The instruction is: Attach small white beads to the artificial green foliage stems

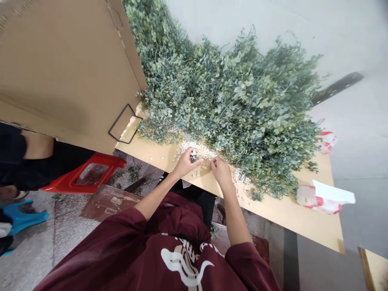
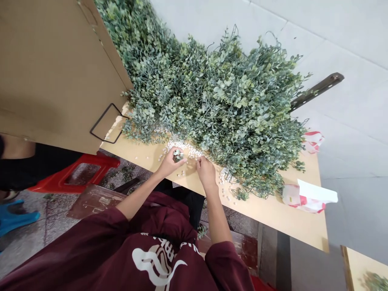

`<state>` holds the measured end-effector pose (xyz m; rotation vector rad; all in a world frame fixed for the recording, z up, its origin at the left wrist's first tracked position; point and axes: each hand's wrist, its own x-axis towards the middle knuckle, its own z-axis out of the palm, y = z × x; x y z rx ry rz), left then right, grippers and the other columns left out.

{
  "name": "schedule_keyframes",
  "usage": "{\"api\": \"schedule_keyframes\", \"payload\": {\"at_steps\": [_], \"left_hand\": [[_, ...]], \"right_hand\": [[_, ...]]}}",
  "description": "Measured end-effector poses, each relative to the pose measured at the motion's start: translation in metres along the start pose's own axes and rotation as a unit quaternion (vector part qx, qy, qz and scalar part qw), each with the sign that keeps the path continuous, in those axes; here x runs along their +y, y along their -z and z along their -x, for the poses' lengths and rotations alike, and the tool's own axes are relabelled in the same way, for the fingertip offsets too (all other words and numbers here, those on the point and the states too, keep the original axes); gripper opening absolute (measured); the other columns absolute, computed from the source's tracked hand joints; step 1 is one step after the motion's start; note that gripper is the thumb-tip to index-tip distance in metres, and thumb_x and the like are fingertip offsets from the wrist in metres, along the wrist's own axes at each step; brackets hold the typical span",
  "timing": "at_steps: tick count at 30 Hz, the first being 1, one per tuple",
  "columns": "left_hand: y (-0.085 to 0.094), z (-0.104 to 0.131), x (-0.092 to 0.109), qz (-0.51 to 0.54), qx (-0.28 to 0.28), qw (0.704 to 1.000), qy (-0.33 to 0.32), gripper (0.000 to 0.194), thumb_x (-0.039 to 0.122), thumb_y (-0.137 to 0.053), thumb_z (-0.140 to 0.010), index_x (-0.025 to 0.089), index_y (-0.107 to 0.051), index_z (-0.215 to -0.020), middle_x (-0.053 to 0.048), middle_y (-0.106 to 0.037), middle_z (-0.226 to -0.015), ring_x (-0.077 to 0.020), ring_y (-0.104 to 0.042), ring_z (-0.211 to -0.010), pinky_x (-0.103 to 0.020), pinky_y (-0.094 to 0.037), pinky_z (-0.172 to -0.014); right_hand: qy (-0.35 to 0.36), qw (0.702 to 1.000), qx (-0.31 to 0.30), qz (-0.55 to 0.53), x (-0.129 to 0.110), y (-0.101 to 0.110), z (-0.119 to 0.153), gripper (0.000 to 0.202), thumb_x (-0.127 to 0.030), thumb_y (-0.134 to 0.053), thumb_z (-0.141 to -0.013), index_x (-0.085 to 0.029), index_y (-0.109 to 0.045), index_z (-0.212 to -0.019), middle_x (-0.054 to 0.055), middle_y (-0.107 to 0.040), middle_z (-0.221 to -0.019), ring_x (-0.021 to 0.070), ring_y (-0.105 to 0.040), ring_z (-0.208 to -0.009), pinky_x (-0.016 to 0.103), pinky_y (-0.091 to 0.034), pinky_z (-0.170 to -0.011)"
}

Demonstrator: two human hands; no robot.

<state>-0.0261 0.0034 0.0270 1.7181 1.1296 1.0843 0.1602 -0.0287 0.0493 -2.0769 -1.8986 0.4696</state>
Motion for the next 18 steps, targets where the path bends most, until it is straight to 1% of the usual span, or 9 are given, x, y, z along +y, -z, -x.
{"api": "schedule_keyframes", "payload": {"at_steps": [2,3,6,8,11,13,15,16,18], "left_hand": [[0.000,-0.001,0.001,-0.003,-0.010,1.000,0.003,0.028,0.034,-0.064,-0.082,0.018,-0.051,-0.102,-0.005,-0.057,-0.102,-0.0163,-0.056,-0.093,-0.026,-0.044,-0.083],[0.000,-0.002,0.001,-0.005,-0.015,1.000,0.004,0.027,0.034,-0.063,-0.082,0.018,-0.052,-0.101,-0.005,-0.057,-0.101,-0.0165,-0.055,-0.094,-0.026,-0.043,-0.083],[-0.001,-0.003,0.002,-0.009,-0.030,0.999,0.006,0.022,0.032,-0.064,-0.082,0.018,-0.053,-0.096,-0.004,-0.057,-0.098,-0.0162,-0.055,-0.092,-0.025,-0.042,-0.082],[-0.001,-0.003,0.003,-0.010,-0.038,0.999,0.013,0.022,0.031,-0.064,-0.082,0.018,-0.053,-0.095,-0.003,-0.058,-0.095,-0.0152,-0.055,-0.087,-0.024,-0.042,-0.079],[-0.002,-0.001,0.006,-0.021,-0.052,0.998,0.036,0.023,0.032,-0.065,-0.081,0.018,-0.053,-0.095,-0.002,-0.059,-0.091,-0.0143,-0.055,-0.080,-0.023,-0.042,-0.074],[-0.002,0.000,0.007,-0.026,-0.065,0.996,0.048,0.022,0.034,-0.064,-0.082,0.018,-0.054,-0.095,0.000,-0.060,-0.087,-0.0138,-0.055,-0.076,-0.023,-0.041,-0.070],[-0.001,0.001,0.009,-0.026,-0.082,0.995,0.060,0.021,0.036,-0.061,-0.084,0.019,-0.054,-0.093,0.002,-0.059,-0.078,-0.0129,-0.054,-0.069,-0.022,-0.039,-0.065],[-0.001,0.001,0.009,-0.024,-0.091,0.993,0.065,0.021,0.037,-0.060,-0.084,0.019,-0.054,-0.093,0.003,-0.058,-0.074,-0.0125,-0.054,-0.066,-0.022,-0.038,-0.062],[-0.001,0.001,0.009,-0.024,-0.103,0.992,0.072,0.021,0.039,-0.059,-0.085,0.019,-0.055,-0.092,0.005,-0.056,-0.067,-0.0120,-0.053,-0.062,-0.021,-0.037,-0.060]], "right_hand": [[-0.011,1.000,-0.007,0.004,0.002,0.003,0.001,0.009,-0.021,-0.049,-0.087,-0.020,-0.059,-0.084,0.005,-0.063,-0.072,0.0198,-0.057,-0.070,0.028,-0.032,-0.062],[-0.015,1.000,-0.011,0.002,0.003,0.004,0.001,0.009,-0.021,-0.050,-0.087,-0.020,-0.059,-0.086,0.005,-0.063,-0.073,0.0195,-0.057,-0.069,0.028,-0.033,-0.062],[0.001,1.000,-0.016,0.003,0.001,0.005,0.001,0.015,-0.025,-0.051,-0.088,-0.020,-0.058,-0.101,0.004,-0.065,-0.077,0.0198,-0.059,-0.071,0.027,-0.034,-0.063],[0.024,0.999,-0.013,0.020,-0.001,0.004,-0.001,0.018,-0.027,-0.051,-0.089,-0.021,-0.058,-0.105,0.005,-0.066,-0.082,0.0206,-0.060,-0.076,0.027,-0.034,-0.063],[0.039,0.999,-0.003,0.036,-0.004,0.001,-0.003,0.013,-0.025,-0.048,-0.090,-0.023,-0.060,-0.097,0.006,-0.067,-0.087,0.0209,-0.060,-0.078,0.028,-0.035,-0.063],[0.036,0.999,0.009,0.016,-0.005,0.000,-0.004,0.012,-0.025,-0.048,-0.089,-0.023,-0.060,-0.092,0.006,-0.067,-0.085,0.0210,-0.061,-0.077,0.028,-0.036,-0.064],[0.028,0.998,0.022,-0.051,-0.003,-0.003,-0.003,0.012,-0.027,-0.049,-0.089,-0.023,-0.060,-0.090,0.005,-0.068,-0.082,0.0205,-0.062,-0.074,0.029,-0.040,-0.065],[0.023,0.993,0.026,-0.109,-0.001,-0.004,-0.003,0.012,-0.029,-0.049,-0.089,-0.023,-0.060,-0.090,0.004,-0.068,-0.080,0.0200,-0.062,-0.073,0.029,-0.042,-0.066],[0.012,0.967,0.027,-0.255,0.003,-0.007,-0.002,0.016,-0.035,-0.051,-0.089,-0.022,-0.060,-0.091,0.004,-0.068,-0.080,0.0192,-0.064,-0.071,0.030,-0.047,-0.067]]}}
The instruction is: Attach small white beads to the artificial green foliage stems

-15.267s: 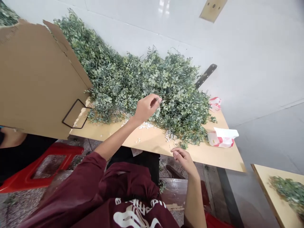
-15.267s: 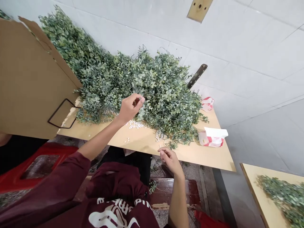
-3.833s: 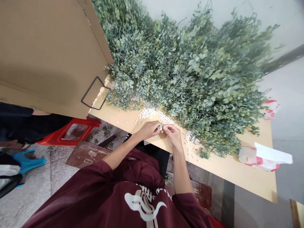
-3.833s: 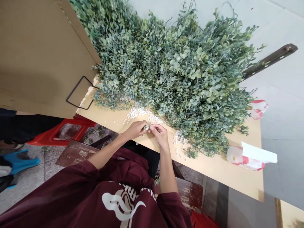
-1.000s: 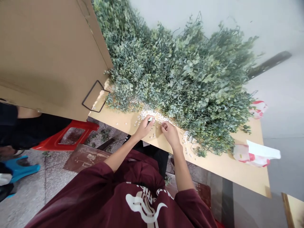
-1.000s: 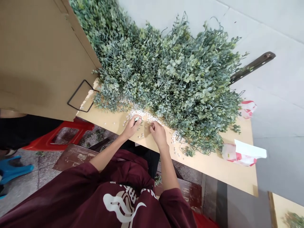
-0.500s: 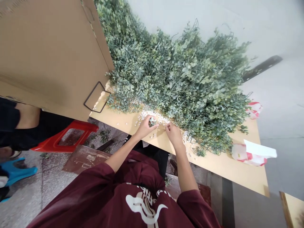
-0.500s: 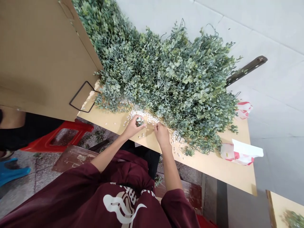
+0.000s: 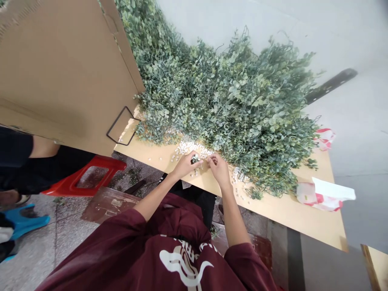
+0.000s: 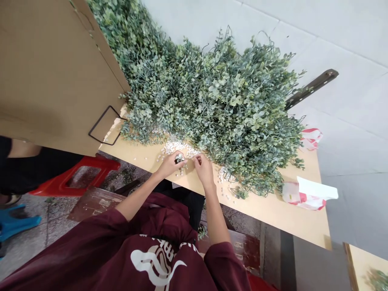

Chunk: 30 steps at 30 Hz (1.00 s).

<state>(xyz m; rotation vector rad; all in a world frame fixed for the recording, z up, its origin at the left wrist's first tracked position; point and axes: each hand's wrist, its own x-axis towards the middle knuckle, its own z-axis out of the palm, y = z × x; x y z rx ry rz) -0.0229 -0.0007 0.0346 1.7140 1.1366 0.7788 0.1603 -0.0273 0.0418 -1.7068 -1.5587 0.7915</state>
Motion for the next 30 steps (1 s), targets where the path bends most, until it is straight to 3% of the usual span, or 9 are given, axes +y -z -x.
{"api": "schedule_keyframes", "payload": {"at_steps": [3,8,17,24,30], "left_hand": [[0.000,-0.001,-0.001,0.000,-0.007,1.000,-0.015,0.022,0.040,-0.058,-0.086,0.019,-0.056,-0.093,0.005,-0.056,-0.068,-0.0118,-0.053,-0.063,-0.021,-0.038,-0.061],[-0.002,-0.003,-0.004,0.012,0.008,0.998,-0.057,0.023,0.039,-0.051,-0.092,0.017,-0.056,-0.096,0.000,-0.061,-0.079,-0.0125,-0.056,-0.072,-0.022,-0.041,-0.069],[-0.003,-0.002,-0.009,-0.004,0.037,0.997,-0.071,0.027,0.040,-0.044,-0.096,0.016,-0.056,-0.095,-0.003,-0.062,-0.085,-0.0137,-0.057,-0.076,-0.024,-0.044,-0.074],[-0.006,-0.003,-0.006,-0.021,-0.053,0.987,-0.150,0.026,0.040,-0.047,-0.095,0.017,-0.059,-0.097,-0.007,-0.062,-0.096,-0.0175,-0.060,-0.092,-0.028,-0.047,-0.085],[-0.009,-0.005,0.000,-0.039,-0.081,0.984,-0.155,0.033,0.035,-0.059,-0.088,0.019,-0.056,-0.117,-0.009,-0.062,-0.117,-0.0212,-0.059,-0.108,-0.031,-0.046,-0.094]], "right_hand": [[-0.023,0.983,-0.001,-0.180,0.007,-0.001,0.002,0.025,-0.043,-0.061,-0.083,-0.020,-0.063,-0.092,0.005,-0.069,-0.082,0.0191,-0.066,-0.071,0.031,-0.053,-0.068],[-0.045,0.963,-0.009,-0.267,0.012,-0.003,0.008,0.032,-0.045,-0.071,-0.075,-0.020,-0.069,-0.094,0.006,-0.072,-0.081,0.0204,-0.068,-0.074,0.035,-0.056,-0.073],[-0.062,0.955,-0.104,-0.271,-0.003,-0.015,0.020,0.030,-0.046,-0.071,-0.075,-0.017,-0.071,-0.085,0.005,-0.070,-0.071,0.0200,-0.067,-0.067,0.034,-0.055,-0.069],[0.001,0.967,-0.083,-0.239,0.004,-0.012,0.011,0.023,-0.040,-0.066,-0.080,-0.017,-0.068,-0.077,0.002,-0.064,-0.072,0.0153,-0.058,-0.066,0.026,-0.046,-0.063],[-0.004,0.967,0.003,-0.256,0.014,-0.010,0.014,0.024,-0.042,-0.064,-0.081,-0.018,-0.068,-0.080,0.003,-0.066,-0.076,0.0165,-0.059,-0.069,0.028,-0.047,-0.066]]}}
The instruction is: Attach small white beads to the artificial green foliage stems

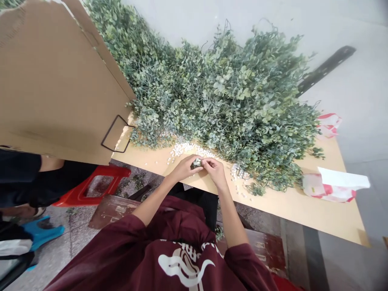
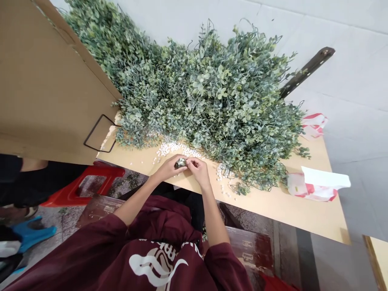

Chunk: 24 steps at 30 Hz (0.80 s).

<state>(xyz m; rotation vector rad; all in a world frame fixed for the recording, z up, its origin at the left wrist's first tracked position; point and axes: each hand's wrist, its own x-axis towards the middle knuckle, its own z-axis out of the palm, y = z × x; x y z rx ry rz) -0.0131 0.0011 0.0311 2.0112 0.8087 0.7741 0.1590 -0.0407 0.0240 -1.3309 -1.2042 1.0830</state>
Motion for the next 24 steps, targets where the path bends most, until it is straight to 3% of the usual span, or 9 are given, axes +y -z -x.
{"api": "schedule_keyframes", "payload": {"at_steps": [3,9,13,19,24], "left_hand": [[-0.0021,-0.0014,-0.0010,-0.006,0.016,1.000,0.019,0.027,0.029,-0.055,-0.088,0.018,-0.058,-0.113,-0.008,-0.065,-0.113,-0.0202,-0.061,-0.104,-0.031,-0.047,-0.093],[-0.0030,0.0000,-0.0059,-0.021,0.018,0.997,0.078,0.022,0.021,-0.050,-0.088,0.017,-0.063,-0.105,-0.006,-0.069,-0.105,-0.0193,-0.064,-0.097,-0.030,-0.049,-0.090],[-0.0026,0.0009,-0.0088,-0.010,0.021,0.997,0.077,0.023,0.019,-0.050,-0.088,0.017,-0.063,-0.106,-0.007,-0.069,-0.107,-0.0196,-0.064,-0.099,-0.030,-0.048,-0.090],[-0.0006,0.0018,-0.0075,0.028,0.014,0.996,0.082,0.024,0.023,-0.048,-0.091,0.019,-0.061,-0.111,-0.007,-0.068,-0.112,-0.0195,-0.062,-0.105,-0.029,-0.047,-0.093],[0.0012,0.0008,-0.0054,0.027,0.011,0.997,0.075,0.025,0.026,-0.047,-0.092,0.019,-0.056,-0.114,-0.005,-0.066,-0.109,-0.0180,-0.063,-0.098,-0.026,-0.047,-0.087]], "right_hand": [[-0.007,1.000,0.011,-0.010,-0.0005,-0.0006,0.0010,0.026,-0.044,-0.065,-0.080,-0.019,-0.068,-0.080,0.002,-0.065,-0.071,0.0157,-0.059,-0.065,0.028,-0.048,-0.064],[-0.037,0.997,0.041,-0.052,-0.0044,0.0023,-0.0006,0.030,-0.050,-0.066,-0.078,-0.022,-0.059,-0.087,-0.003,-0.060,-0.061,0.0115,-0.052,-0.046,0.023,-0.038,-0.044],[-0.036,0.998,0.024,-0.035,-0.0071,0.0041,0.0007,0.031,-0.051,-0.065,-0.079,-0.020,-0.061,-0.076,0.001,-0.063,-0.061,0.0131,-0.056,-0.050,0.025,-0.044,-0.050],[-0.065,0.995,-0.016,-0.072,-0.0071,0.0073,0.0017,0.033,-0.049,-0.070,-0.076,-0.021,-0.069,-0.093,0.006,-0.074,-0.083,0.0200,-0.069,-0.074,0.031,-0.053,-0.065],[-0.065,0.995,-0.047,-0.061,-0.0063,0.0092,0.0017,0.030,-0.046,-0.070,-0.078,-0.020,-0.068,-0.093,0.005,-0.074,-0.077,0.0195,-0.069,-0.075,0.031,-0.053,-0.069]]}}
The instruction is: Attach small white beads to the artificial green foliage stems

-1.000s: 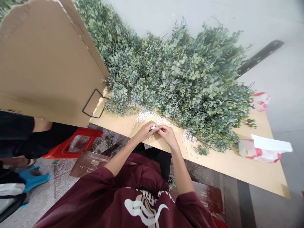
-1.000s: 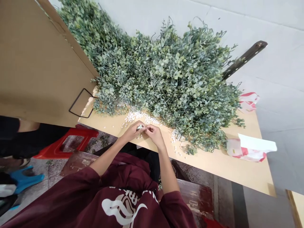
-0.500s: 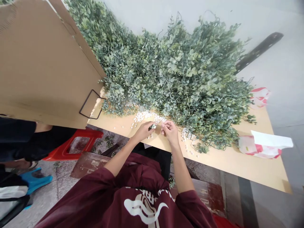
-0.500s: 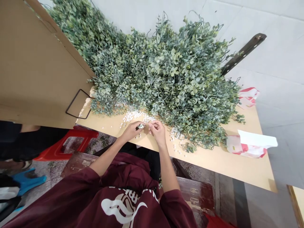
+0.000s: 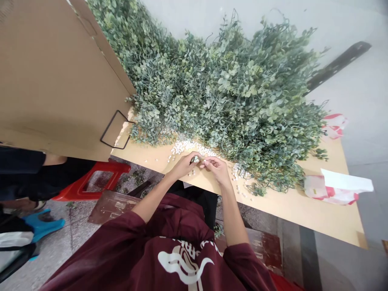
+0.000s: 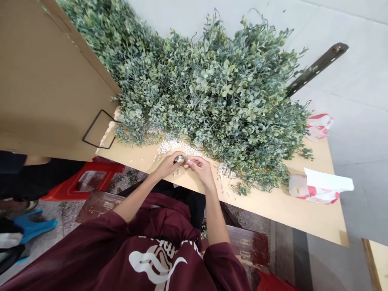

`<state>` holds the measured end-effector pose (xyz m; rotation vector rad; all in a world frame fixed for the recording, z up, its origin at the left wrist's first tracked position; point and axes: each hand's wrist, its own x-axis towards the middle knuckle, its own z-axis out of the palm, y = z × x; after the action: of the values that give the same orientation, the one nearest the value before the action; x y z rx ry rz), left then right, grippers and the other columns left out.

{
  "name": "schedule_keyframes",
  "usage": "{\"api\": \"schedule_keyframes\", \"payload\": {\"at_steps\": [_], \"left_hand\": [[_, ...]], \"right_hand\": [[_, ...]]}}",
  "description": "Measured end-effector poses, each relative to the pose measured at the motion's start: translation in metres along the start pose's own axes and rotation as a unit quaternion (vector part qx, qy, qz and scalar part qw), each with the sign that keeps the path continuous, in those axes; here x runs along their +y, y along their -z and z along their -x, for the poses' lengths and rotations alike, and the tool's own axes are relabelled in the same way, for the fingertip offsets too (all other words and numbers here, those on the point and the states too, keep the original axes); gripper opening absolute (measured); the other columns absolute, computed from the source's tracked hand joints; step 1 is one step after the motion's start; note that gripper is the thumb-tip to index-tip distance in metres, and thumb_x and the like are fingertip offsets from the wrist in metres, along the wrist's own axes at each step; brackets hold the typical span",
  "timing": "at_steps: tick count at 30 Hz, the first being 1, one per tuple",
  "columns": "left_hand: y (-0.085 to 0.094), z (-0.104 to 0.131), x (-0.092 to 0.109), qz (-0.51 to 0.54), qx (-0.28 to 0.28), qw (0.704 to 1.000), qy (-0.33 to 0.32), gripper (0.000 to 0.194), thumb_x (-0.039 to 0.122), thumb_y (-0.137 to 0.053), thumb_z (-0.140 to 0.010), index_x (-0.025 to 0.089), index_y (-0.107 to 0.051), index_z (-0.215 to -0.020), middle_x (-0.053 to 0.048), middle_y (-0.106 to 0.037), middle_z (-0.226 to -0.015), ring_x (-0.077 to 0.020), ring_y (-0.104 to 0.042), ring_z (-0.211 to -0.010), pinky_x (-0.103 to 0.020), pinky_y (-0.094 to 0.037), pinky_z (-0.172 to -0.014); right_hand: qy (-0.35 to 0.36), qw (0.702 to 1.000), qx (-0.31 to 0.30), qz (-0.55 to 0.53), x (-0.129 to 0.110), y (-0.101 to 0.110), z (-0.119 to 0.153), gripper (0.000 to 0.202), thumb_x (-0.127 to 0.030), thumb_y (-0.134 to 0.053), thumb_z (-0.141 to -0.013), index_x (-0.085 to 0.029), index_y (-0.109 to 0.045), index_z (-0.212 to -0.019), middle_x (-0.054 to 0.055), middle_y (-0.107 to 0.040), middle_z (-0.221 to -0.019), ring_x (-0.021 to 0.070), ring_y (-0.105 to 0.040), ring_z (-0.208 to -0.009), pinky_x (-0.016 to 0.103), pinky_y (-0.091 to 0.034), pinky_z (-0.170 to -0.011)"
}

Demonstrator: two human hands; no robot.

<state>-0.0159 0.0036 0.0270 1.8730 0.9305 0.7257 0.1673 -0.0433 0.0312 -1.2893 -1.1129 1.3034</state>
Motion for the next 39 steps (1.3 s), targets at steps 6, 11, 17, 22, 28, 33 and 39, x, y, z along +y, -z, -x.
{"api": "schedule_keyframes", "payload": {"at_steps": [6,11,17,22,28,33,39], "left_hand": [[-0.001,-0.002,-0.001,-0.016,-0.026,0.999,-0.017,0.027,0.015,-0.046,-0.088,0.020,-0.053,-0.114,-0.006,-0.063,-0.112,-0.0193,-0.060,-0.106,-0.030,-0.046,-0.092],[-0.001,-0.001,-0.001,-0.033,-0.034,0.998,-0.039,0.033,0.012,-0.044,-0.087,0.020,-0.049,-0.119,-0.008,-0.061,-0.116,-0.0200,-0.058,-0.108,-0.032,-0.045,-0.095],[-0.002,0.001,-0.003,-0.022,-0.037,0.998,-0.034,0.032,0.013,-0.043,-0.089,0.020,-0.047,-0.120,-0.009,-0.061,-0.117,-0.0198,-0.059,-0.109,-0.031,-0.045,-0.095],[-0.002,0.003,-0.004,-0.010,-0.049,0.999,-0.013,0.039,0.008,-0.043,-0.084,0.021,-0.046,-0.121,-0.007,-0.059,-0.120,-0.0181,-0.061,-0.102,-0.030,-0.048,-0.089],[-0.001,0.004,-0.003,-0.010,-0.046,0.999,-0.012,0.040,0.009,-0.043,-0.083,0.021,-0.044,-0.121,-0.007,-0.061,-0.115,-0.0176,-0.060,-0.100,-0.029,-0.048,-0.086],[-0.001,0.003,-0.004,0.008,-0.054,0.998,-0.013,0.033,0.014,-0.044,-0.087,0.021,-0.045,-0.119,-0.006,-0.063,-0.109,-0.0171,-0.062,-0.091,-0.028,-0.048,-0.082],[0.000,0.003,0.000,-0.004,-0.067,0.998,-0.019,0.028,0.017,-0.042,-0.090,0.020,-0.044,-0.118,-0.006,-0.062,-0.106,-0.0174,-0.061,-0.090,-0.028,-0.047,-0.081]], "right_hand": [[0.025,1.000,-0.003,0.009,-0.002,-0.004,0.001,0.028,-0.048,-0.065,-0.082,-0.021,-0.065,-0.090,0.006,-0.072,-0.085,0.0194,-0.068,-0.078,0.035,-0.055,-0.076],[0.016,0.999,-0.019,0.022,-0.003,-0.002,0.000,0.032,-0.052,-0.062,-0.083,-0.021,-0.065,-0.091,0.005,-0.071,-0.081,0.0190,-0.067,-0.076,0.035,-0.054,-0.077],[-0.011,0.998,-0.034,0.052,-0.004,0.002,-0.004,0.034,-0.052,-0.062,-0.082,-0.019,-0.068,-0.080,0.002,-0.067,-0.064,0.0148,-0.060,-0.058,0.027,-0.049,-0.059],[-0.030,0.998,-0.036,0.042,-0.002,0.000,-0.008,0.035,-0.052,-0.064,-0.081,-0.019,-0.067,-0.073,0.001,-0.064,-0.059,0.0123,-0.055,-0.051,0.024,-0.042,-0.050],[-0.043,0.998,-0.029,0.045,-0.007,-0.002,-0.008,0.038,-0.055,-0.064,-0.079,-0.018,-0.065,-0.068,0.001,-0.063,-0.055,0.0118,-0.054,-0.048,0.024,-0.042,-0.048],[-0.059,0.997,-0.029,0.043,-0.007,-0.002,-0.009,0.037,-0.055,-0.065,-0.079,-0.019,-0.065,-0.070,0.000,-0.063,-0.054,0.0119,-0.054,-0.046,0.024,-0.040,-0.046],[-0.062,0.997,-0.026,0.036,-0.003,0.000,-0.010,0.034,-0.053,-0.065,-0.079,-0.019,-0.066,-0.074,0.000,-0.063,-0.055,0.0114,-0.053,-0.046,0.023,-0.038,-0.043]]}}
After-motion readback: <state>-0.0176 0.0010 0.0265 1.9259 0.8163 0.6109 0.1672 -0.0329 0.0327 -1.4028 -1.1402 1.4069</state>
